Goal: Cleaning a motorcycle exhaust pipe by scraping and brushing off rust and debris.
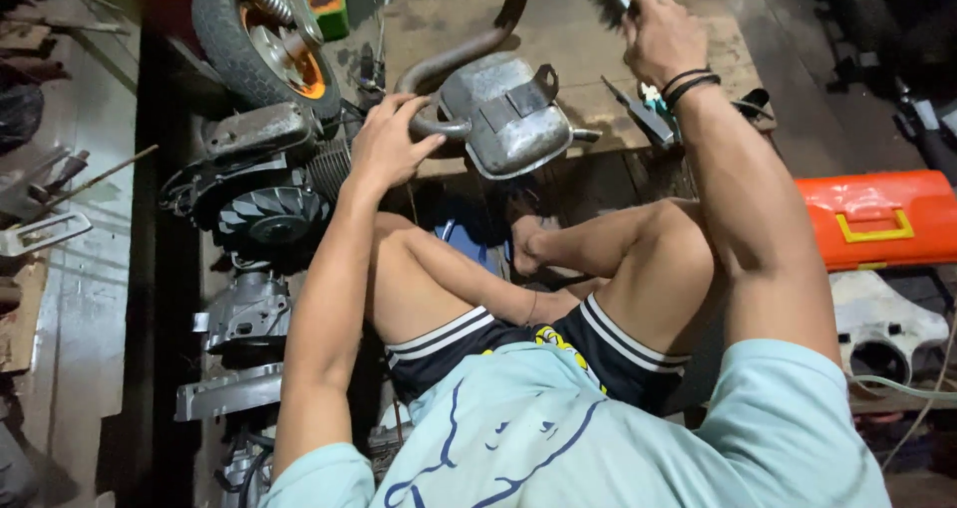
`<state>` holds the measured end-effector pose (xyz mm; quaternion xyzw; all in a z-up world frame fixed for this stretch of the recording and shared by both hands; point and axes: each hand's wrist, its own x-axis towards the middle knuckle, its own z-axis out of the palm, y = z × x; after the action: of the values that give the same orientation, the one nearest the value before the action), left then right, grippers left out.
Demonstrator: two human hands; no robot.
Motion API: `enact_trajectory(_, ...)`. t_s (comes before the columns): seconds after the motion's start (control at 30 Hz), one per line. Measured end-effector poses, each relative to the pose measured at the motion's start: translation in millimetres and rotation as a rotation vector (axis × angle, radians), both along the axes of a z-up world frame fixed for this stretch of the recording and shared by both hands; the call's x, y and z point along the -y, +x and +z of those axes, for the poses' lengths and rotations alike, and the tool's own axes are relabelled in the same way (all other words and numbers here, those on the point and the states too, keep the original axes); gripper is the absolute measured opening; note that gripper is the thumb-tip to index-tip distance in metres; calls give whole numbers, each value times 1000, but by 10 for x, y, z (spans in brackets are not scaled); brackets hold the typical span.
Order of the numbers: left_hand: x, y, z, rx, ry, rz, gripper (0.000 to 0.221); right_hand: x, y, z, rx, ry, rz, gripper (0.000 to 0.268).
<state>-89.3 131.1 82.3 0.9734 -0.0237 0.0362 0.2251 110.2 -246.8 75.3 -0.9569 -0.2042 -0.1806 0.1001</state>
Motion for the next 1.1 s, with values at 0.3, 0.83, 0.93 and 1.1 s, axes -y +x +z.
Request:
enact_trajectory(0.3, -258, 23, 92, 115, 47, 47, 57, -45, -204, -120, -137, 209, 54, 25)
enact_trajectory(0.83, 2566, -481, 919, 471, -361, -932, 37, 721, -138, -758, -126, 351, 23, 25)
enact_trajectory(0.93, 3305, -779, 1286, 11, -413, -1341, 72, 597, -202, -554, -179, 385, 63, 22)
enact_trajectory(1.1, 4906, -1182, 486, -49, -527, -1526, 33, 595, -401, -350, -163, 403, 67, 21)
